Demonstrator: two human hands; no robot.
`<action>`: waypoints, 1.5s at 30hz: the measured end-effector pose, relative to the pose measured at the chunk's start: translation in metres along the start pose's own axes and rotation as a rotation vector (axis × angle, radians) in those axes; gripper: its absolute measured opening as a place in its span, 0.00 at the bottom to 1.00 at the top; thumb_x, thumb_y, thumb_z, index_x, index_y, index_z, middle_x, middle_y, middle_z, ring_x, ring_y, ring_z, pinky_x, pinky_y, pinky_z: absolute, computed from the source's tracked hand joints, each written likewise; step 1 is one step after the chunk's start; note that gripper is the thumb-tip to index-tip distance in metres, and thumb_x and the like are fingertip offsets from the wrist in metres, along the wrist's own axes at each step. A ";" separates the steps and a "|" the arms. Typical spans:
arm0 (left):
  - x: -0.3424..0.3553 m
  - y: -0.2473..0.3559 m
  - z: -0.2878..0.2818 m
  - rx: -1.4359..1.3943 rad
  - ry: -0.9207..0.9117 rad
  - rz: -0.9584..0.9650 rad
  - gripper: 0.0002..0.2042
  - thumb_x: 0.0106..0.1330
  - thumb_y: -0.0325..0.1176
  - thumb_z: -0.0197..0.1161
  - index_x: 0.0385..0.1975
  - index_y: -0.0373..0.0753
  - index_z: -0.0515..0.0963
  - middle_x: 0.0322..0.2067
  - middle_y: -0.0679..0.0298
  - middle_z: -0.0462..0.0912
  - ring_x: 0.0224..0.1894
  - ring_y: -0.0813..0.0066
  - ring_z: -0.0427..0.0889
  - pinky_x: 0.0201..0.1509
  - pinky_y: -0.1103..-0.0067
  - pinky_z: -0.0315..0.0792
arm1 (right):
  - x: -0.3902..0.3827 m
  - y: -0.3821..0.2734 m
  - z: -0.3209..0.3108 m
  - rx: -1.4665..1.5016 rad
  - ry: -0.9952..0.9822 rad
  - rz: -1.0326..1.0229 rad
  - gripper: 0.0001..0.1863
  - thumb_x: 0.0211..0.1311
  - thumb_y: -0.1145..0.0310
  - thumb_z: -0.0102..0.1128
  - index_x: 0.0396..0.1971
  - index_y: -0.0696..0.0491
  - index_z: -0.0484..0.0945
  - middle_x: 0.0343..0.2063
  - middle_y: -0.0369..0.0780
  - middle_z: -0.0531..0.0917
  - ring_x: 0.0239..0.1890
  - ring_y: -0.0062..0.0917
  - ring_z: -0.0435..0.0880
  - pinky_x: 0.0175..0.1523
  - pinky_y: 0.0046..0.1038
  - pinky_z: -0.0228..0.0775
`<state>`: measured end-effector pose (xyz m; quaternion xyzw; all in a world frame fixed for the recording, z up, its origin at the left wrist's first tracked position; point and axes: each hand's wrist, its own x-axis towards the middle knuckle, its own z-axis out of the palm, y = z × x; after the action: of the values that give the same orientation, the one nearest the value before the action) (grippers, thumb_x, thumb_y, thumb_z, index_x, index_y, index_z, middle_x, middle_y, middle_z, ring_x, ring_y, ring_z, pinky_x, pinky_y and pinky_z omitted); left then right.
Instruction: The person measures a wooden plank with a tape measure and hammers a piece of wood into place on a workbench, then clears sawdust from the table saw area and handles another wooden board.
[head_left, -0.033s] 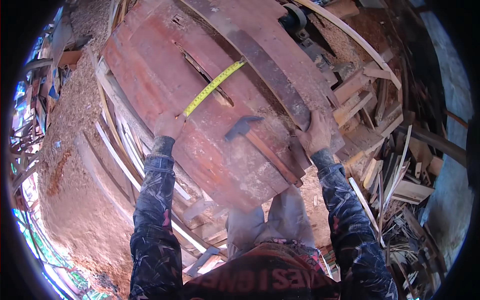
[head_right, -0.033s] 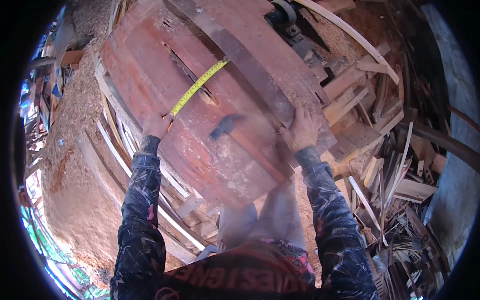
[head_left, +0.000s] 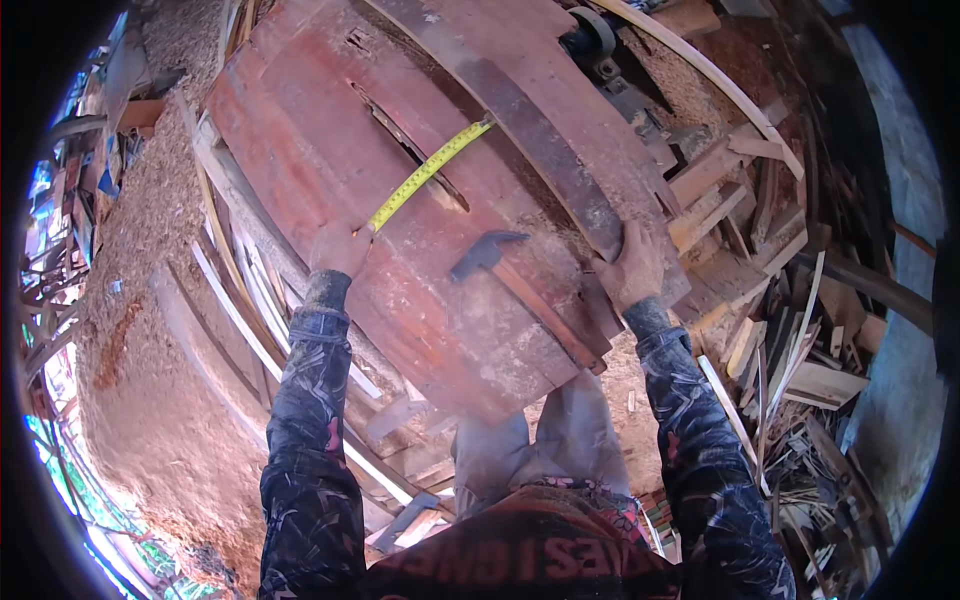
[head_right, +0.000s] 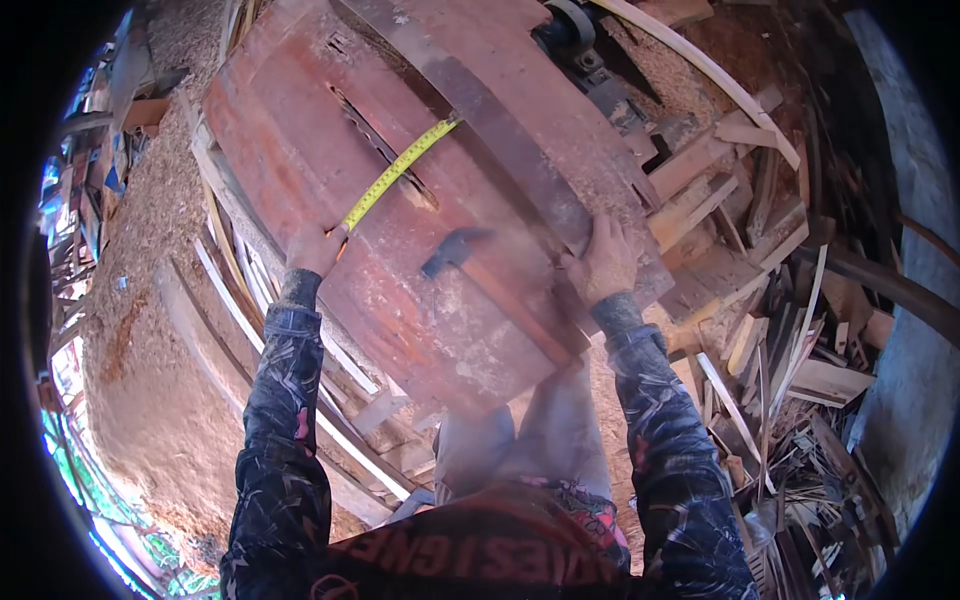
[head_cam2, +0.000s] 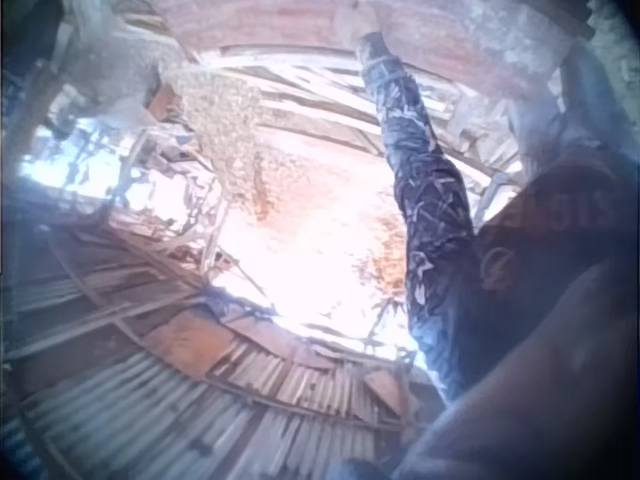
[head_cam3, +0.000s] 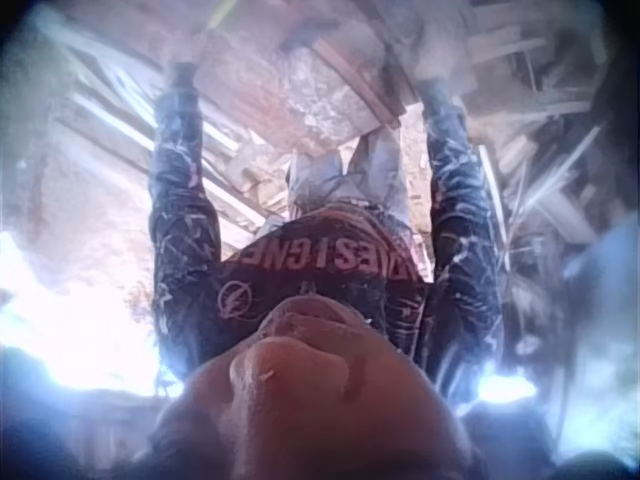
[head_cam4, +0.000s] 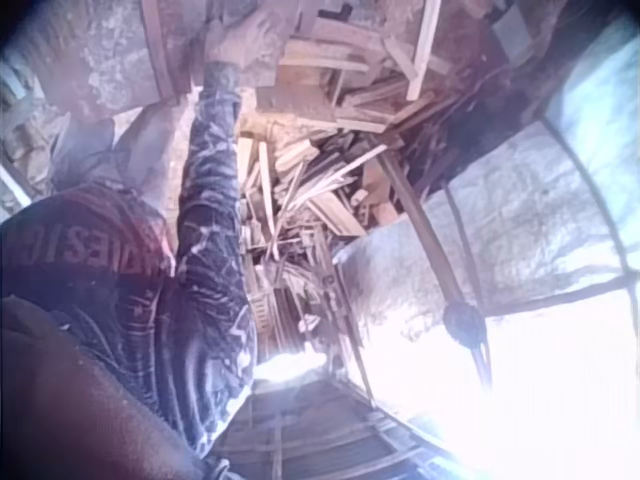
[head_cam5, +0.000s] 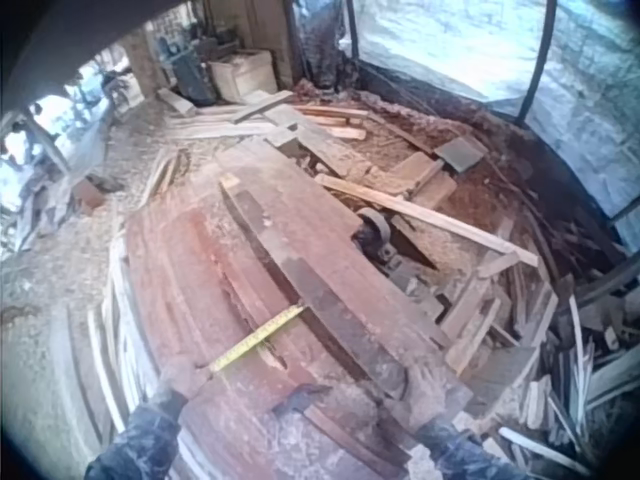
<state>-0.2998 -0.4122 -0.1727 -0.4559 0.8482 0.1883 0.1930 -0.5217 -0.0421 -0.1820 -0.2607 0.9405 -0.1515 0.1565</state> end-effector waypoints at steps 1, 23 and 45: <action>0.000 0.001 0.001 -0.024 -0.015 -0.002 0.15 0.63 0.45 0.61 0.40 0.44 0.87 0.32 0.49 0.86 0.39 0.50 0.85 0.46 0.61 0.77 | 0.000 0.000 0.000 -0.001 -0.001 -0.002 0.33 0.41 0.63 0.73 0.50 0.55 0.70 0.49 0.49 0.76 0.55 0.49 0.71 0.60 0.48 0.62; 0.009 -0.003 0.000 -0.104 -0.127 0.006 0.16 0.63 0.46 0.61 0.42 0.43 0.86 0.35 0.51 0.86 0.42 0.53 0.85 0.49 0.64 0.76 | 0.007 -0.004 -0.011 0.089 -0.014 0.011 0.30 0.41 0.66 0.72 0.46 0.57 0.70 0.47 0.52 0.77 0.53 0.51 0.74 0.56 0.46 0.67; 0.013 -0.007 -0.001 -0.128 -0.109 0.046 0.16 0.63 0.45 0.61 0.42 0.42 0.86 0.33 0.49 0.86 0.39 0.55 0.86 0.46 0.65 0.76 | 0.009 -0.005 -0.005 -0.019 -0.028 0.010 0.31 0.40 0.64 0.75 0.44 0.57 0.69 0.45 0.51 0.76 0.52 0.49 0.74 0.55 0.46 0.67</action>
<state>-0.3011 -0.4257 -0.1794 -0.4370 0.8328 0.2710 0.2052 -0.5290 -0.0502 -0.1778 -0.2596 0.9410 -0.1382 0.1677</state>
